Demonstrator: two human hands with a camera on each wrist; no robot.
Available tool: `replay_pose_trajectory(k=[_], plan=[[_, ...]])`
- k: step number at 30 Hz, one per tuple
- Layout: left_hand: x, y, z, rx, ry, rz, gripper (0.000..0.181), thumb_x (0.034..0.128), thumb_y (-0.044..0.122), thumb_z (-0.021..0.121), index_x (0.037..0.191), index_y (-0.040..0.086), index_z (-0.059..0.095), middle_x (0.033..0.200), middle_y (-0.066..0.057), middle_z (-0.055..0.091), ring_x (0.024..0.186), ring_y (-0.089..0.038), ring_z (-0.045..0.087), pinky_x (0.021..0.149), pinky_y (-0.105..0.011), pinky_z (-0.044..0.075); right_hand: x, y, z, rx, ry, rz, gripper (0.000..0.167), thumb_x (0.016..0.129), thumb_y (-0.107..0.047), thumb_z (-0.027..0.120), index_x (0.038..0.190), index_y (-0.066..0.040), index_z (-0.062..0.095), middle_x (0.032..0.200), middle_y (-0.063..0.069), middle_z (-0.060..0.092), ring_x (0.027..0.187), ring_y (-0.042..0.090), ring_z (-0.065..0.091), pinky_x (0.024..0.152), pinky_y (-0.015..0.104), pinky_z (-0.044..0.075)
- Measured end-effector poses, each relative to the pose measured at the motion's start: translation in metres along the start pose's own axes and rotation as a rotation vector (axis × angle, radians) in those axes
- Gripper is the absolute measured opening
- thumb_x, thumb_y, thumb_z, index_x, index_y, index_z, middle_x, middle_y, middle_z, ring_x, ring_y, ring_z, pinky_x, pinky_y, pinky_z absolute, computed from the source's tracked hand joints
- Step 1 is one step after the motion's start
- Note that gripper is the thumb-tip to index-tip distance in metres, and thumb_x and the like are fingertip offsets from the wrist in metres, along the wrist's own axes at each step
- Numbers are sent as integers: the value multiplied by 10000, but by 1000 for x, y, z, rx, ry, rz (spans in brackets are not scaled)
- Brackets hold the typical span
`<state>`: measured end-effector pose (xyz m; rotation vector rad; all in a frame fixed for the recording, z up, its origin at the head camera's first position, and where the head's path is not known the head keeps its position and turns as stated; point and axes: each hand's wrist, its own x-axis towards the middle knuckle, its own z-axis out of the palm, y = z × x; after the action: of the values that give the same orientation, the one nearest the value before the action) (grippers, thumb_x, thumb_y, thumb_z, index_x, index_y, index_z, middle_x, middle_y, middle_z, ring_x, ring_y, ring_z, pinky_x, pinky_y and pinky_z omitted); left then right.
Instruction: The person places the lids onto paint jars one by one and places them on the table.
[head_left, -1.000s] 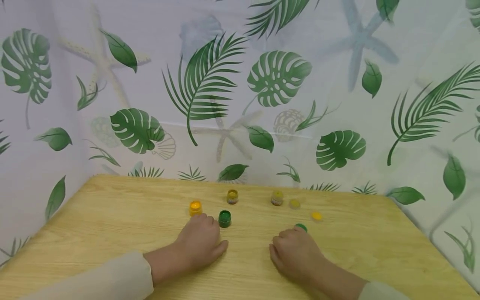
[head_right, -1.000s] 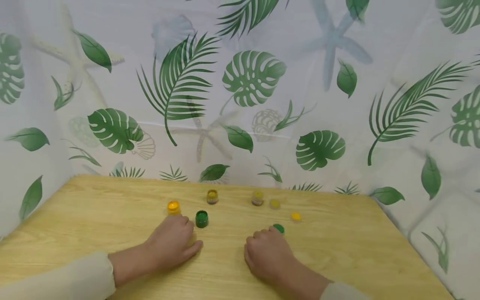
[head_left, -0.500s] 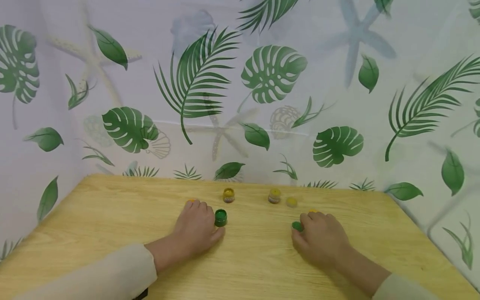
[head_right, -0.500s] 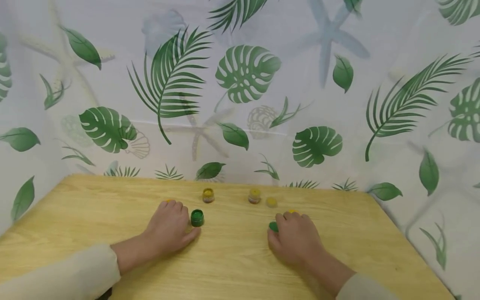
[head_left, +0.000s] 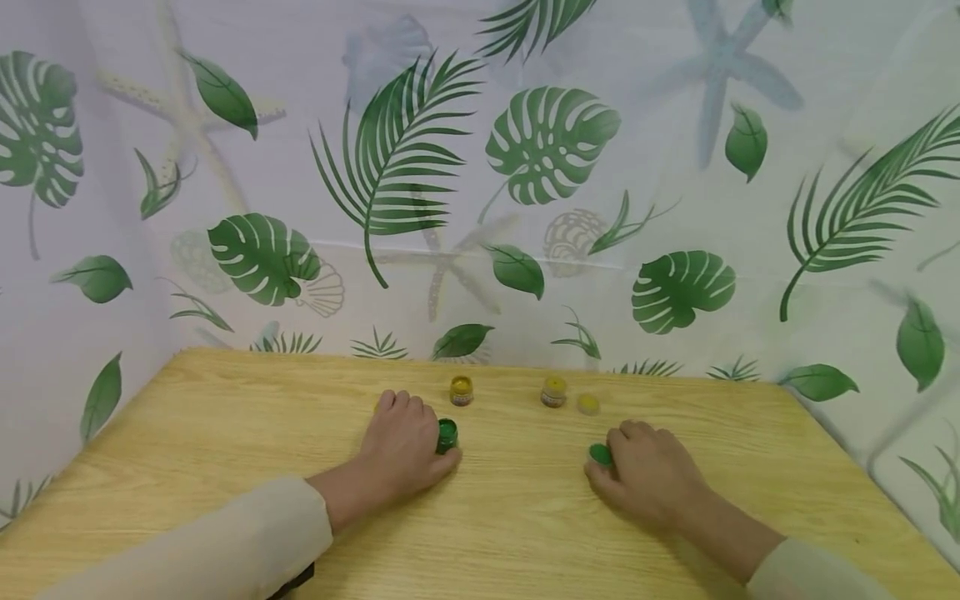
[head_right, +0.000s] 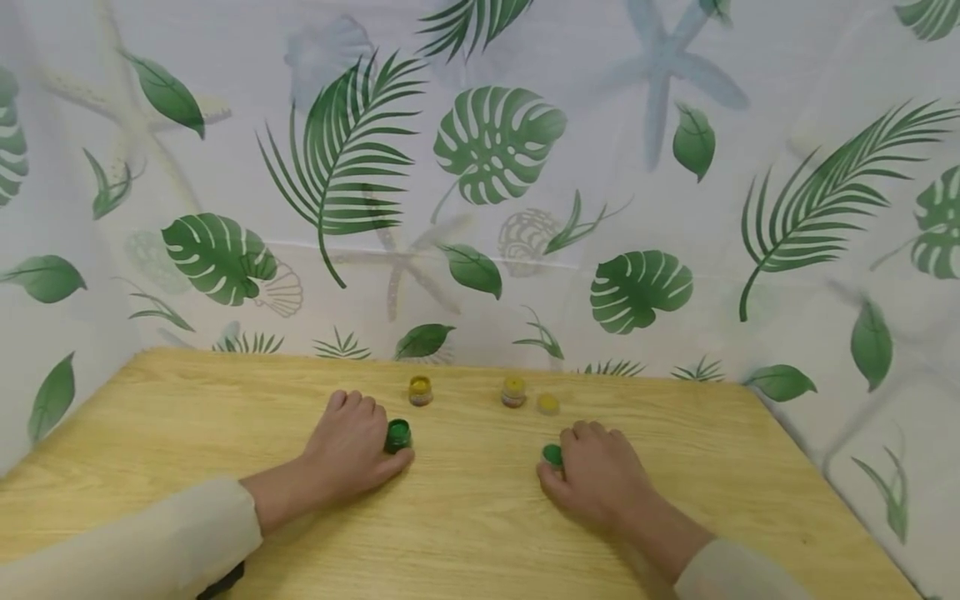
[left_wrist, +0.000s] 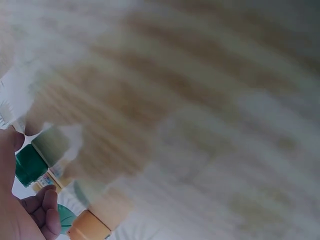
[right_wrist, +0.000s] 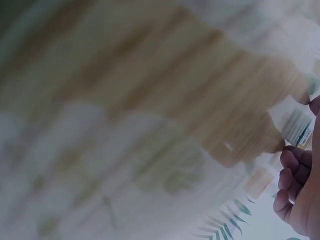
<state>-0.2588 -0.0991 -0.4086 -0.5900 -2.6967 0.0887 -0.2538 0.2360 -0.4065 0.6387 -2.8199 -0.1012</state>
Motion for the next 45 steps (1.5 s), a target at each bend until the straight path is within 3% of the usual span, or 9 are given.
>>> replay_pose_trajectory(k=[5,13,20,27,35,45], plan=[[-1,0,5,-15,13,11,545,886,578,591,653,94,500,660,-35,496,664,-230,424,742,-405,339,-1,-2,2,7,2,-21,315,932,-378,571,854,-76,618,741,-25,521,682,134,511,620,356,481],[0,0,7,-50,71,44,449,874,488,631,698,86,540,680,-26,518,676,-224,447,771,-413,370,0,-2,4,-35,69,-42,292,918,-347,592,839,-68,626,692,-45,485,641,116,482,599,332,468],[-1,3,2,-119,43,78,440,883,489,618,761,66,600,737,-33,570,738,-229,496,810,-417,396,0,-3,2,-44,78,-45,296,921,-376,587,830,-96,611,697,-59,470,654,114,470,663,352,448],[-1,6,-2,-139,29,112,434,889,489,606,783,69,624,740,-22,566,737,-197,479,815,-390,401,2,-8,-1,-54,178,-116,299,916,-396,570,722,-194,466,710,-77,428,693,121,447,704,337,400],[-1,11,-1,-100,60,128,441,883,503,605,757,81,597,715,-19,549,720,-193,481,765,-366,387,3,-24,-8,-54,232,-194,323,903,-405,566,684,-200,445,697,-82,433,685,121,437,704,322,387],[-5,14,-3,-136,27,115,437,883,489,612,775,66,611,752,-37,584,752,-213,517,798,-390,409,10,-62,-15,-11,224,-221,323,879,-425,626,700,-179,518,679,-76,456,661,125,451,709,339,417]])
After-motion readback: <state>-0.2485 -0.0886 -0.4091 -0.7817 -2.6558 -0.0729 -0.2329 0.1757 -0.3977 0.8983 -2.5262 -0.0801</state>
